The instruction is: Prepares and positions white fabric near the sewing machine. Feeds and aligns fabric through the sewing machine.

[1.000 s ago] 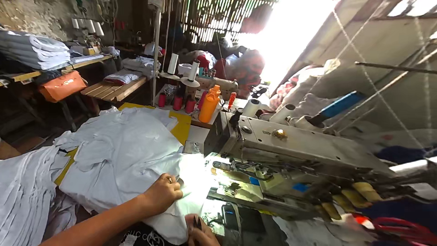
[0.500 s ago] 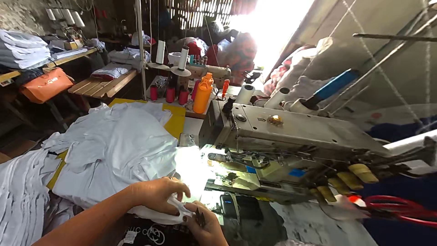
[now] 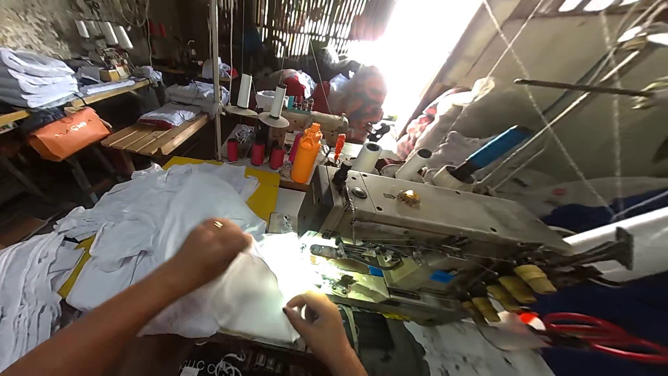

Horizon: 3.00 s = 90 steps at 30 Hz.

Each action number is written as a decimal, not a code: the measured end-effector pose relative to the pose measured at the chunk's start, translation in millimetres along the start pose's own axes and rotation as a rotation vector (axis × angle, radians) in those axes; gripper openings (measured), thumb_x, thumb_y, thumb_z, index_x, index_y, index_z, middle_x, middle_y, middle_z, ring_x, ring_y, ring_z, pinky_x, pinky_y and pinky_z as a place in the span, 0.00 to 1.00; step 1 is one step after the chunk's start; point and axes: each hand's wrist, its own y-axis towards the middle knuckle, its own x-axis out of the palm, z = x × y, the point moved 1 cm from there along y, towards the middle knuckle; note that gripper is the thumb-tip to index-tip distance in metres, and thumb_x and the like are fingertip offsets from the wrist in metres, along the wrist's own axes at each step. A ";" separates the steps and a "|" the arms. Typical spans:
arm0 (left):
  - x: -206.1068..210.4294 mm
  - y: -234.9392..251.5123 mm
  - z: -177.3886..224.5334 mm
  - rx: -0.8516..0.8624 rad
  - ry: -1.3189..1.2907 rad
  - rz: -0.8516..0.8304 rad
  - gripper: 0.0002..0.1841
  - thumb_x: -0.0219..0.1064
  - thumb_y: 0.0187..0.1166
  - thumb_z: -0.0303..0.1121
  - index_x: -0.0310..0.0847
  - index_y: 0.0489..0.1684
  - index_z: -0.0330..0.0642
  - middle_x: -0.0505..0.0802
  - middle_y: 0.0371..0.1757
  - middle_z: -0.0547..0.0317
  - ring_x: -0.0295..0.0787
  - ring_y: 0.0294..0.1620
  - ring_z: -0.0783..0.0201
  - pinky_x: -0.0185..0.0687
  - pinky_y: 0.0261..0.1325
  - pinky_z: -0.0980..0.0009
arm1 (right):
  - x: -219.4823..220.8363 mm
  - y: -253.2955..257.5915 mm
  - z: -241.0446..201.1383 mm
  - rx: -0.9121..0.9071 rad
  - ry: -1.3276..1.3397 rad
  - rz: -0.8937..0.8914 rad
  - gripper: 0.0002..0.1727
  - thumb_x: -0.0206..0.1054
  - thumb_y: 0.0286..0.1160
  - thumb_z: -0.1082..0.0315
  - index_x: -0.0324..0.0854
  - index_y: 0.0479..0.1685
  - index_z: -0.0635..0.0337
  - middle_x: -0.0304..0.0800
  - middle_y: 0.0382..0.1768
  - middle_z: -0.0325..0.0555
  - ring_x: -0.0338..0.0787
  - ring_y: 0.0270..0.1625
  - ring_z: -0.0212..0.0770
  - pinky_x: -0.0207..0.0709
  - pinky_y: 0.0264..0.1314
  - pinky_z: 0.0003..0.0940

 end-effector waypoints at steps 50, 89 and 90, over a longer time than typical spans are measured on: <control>-10.6 -12.3 -37.8 -0.046 -0.846 -0.415 0.05 0.63 0.80 0.39 0.84 0.43 0.54 0.86 0.28 0.80 0.79 0.29 0.88 0.74 0.30 0.90 | 11.8 -14.0 24.6 -0.007 0.283 -0.063 0.09 0.73 0.69 0.75 0.94 0.44 0.65 0.98 0.43 0.45 0.94 0.41 0.28 0.89 0.47 0.24; 33.5 0.4 -9.8 0.100 -0.132 -0.529 0.04 0.69 0.71 0.34 0.87 0.28 0.47 0.89 0.23 0.60 0.91 0.27 0.56 0.85 0.31 0.56 | 4.7 1.1 23.1 0.032 0.114 -0.099 0.07 0.72 0.72 0.64 0.94 0.36 0.57 0.93 0.31 0.36 0.84 0.29 0.21 0.80 0.34 0.18; 35.0 0.8 -11.3 0.082 -0.086 -0.531 0.04 0.69 0.71 0.32 0.89 0.30 0.47 0.91 0.25 0.58 0.92 0.30 0.55 0.86 0.36 0.54 | 4.9 1.4 23.3 0.034 0.105 -0.098 0.08 0.72 0.72 0.64 0.93 0.35 0.57 0.92 0.30 0.36 0.84 0.28 0.21 0.79 0.33 0.18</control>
